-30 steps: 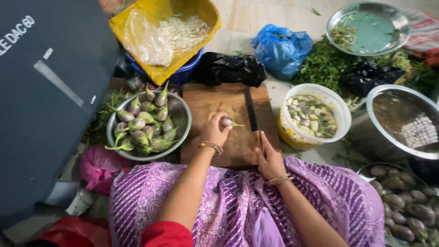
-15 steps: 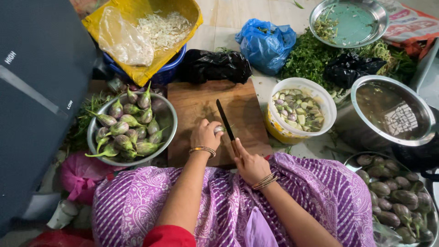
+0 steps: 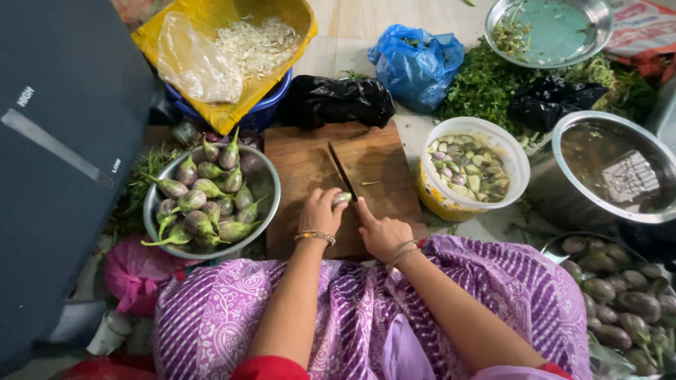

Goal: The person chops small eggplants with a knife on a wooden board, placing the pieces into a bowl of water.

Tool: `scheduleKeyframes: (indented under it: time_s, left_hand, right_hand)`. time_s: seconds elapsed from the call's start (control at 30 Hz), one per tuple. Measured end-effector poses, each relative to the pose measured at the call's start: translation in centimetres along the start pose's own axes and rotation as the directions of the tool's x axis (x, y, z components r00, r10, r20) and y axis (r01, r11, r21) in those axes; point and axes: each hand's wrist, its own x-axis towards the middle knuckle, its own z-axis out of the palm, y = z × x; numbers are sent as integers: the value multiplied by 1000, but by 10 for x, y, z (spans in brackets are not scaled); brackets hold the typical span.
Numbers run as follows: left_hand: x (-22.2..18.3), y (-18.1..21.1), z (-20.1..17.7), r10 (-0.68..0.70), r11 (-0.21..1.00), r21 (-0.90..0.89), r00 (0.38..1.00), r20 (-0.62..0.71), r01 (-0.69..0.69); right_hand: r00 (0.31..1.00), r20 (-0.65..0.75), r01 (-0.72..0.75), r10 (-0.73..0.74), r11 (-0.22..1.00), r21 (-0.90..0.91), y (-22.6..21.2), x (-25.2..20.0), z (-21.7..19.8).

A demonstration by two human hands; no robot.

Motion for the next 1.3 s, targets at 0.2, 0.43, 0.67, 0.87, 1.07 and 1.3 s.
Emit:
scheduleKeyframes:
  time_s: [0.2,0.43,0.67,0.87,1.07,1.3]
  left_hand:
    - [12,-3,-14,29,997,-61,975,-221,-43]
    - [11,0,-1,102,984,-134,985,-141,-121]
    - [13,-4,5,71,990,-115,987,-141,-87]
    - [13,-1,5,74,971,-217,987,-142,-104]
    - [12,5,2,59,941,-325,993,-102,-89]
    - [10,5,0,55,960,-267,992,-110,-83]
  right_hand:
    - [946,-182,-261,267,964,58,44,-26,8]
    - [889,-453,96,67,940,327,44,-38,26]
    - [937,-347,200,-29,860,469,12,-53,14]
    - [923,-378,263,-72,836,481,10,-56,9]
    - [927,-365,255,-85,856,450,10,-55,6]
    - [948,-317,124,-28,950,285,-4,-53,3]
